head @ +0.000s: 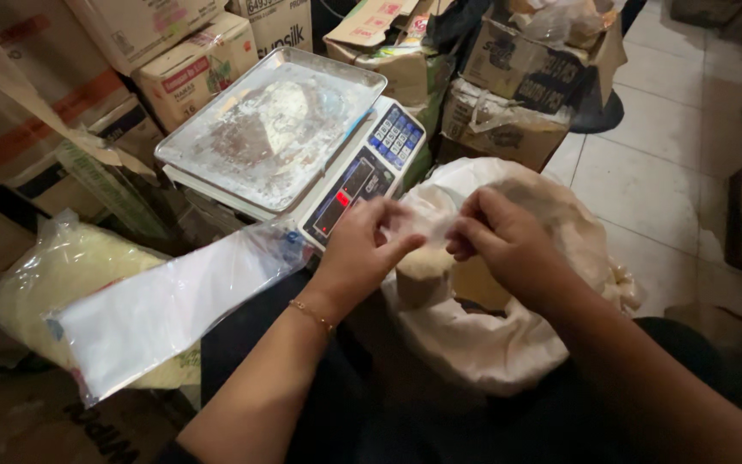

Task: The person scoops a white powder from a large sack into small plastic bags using a scoop, then places each bag on a digital scale to measure the weight. The person adjusts the amount of powder in the bags to reach a target weight before setting them aside.

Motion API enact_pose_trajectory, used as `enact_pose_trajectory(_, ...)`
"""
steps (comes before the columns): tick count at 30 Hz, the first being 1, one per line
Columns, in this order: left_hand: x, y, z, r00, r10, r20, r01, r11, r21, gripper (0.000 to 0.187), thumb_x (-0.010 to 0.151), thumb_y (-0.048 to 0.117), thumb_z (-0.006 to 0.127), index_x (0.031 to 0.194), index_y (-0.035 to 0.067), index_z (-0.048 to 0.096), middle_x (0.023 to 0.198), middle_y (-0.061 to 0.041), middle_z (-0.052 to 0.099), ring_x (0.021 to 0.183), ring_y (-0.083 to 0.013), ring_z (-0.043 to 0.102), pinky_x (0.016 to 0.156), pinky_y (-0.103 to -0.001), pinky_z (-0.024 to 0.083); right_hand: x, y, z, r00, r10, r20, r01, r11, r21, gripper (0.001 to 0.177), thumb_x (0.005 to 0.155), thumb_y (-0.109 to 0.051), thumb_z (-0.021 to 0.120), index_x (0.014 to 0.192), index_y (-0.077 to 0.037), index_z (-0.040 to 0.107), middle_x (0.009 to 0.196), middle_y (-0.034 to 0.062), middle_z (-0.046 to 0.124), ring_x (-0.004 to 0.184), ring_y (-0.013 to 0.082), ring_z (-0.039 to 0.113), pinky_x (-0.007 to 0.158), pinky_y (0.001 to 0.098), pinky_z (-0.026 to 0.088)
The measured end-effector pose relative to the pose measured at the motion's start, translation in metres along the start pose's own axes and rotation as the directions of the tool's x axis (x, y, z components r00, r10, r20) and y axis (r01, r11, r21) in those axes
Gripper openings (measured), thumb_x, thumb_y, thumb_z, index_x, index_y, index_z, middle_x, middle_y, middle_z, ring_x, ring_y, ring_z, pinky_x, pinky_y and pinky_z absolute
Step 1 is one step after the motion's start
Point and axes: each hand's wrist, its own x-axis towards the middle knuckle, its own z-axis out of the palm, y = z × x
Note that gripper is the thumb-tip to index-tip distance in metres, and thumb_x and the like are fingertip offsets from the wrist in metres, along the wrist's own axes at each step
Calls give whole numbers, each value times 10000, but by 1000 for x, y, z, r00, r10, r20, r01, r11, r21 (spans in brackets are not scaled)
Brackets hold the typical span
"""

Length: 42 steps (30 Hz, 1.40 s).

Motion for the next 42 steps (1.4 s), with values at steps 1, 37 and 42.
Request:
enact_pose_trajectory(1, 1, 1, 1, 999, -30, 34, 31, 999, -19, 218, 870, 252, 775, 898, 44, 715, 836, -46, 681, 739, -152, 659, 696, -309, 544, 1, 2, -3, 1000, -14, 3, 14, 1000, 7, 95, 995, -114, 576, 942, -36, 560, 831, 51, 657, 769, 123, 669, 717, 275, 563)
enact_pose_trajectory(37, 9, -13, 46, 898, 163, 409, 9, 921, -389, 322, 903, 214, 753, 1150, 27, 667, 1090, -97, 714, 984, -122, 647, 815, -300, 591, -1, -75, 0, 805, -338, 488, 543, 750, -377, 103, 896, -177, 700, 885, -80, 664, 851, 36, 712, 784, 122, 686, 725, 278, 550)
enact_pose_trajectory(42, -6, -15, 54, 879, 94, 467, 103, 919, -380, 206, 996, 184, 619, 1093, 20, 697, 1036, -95, 694, 921, -138, 642, 804, -306, 559, -9, -49, -18, 970, 44, 238, 18, 968, -252, 104, 884, -177, 645, 894, -75, 665, 826, 67, 724, 728, 176, 696, 654, 305, 583)
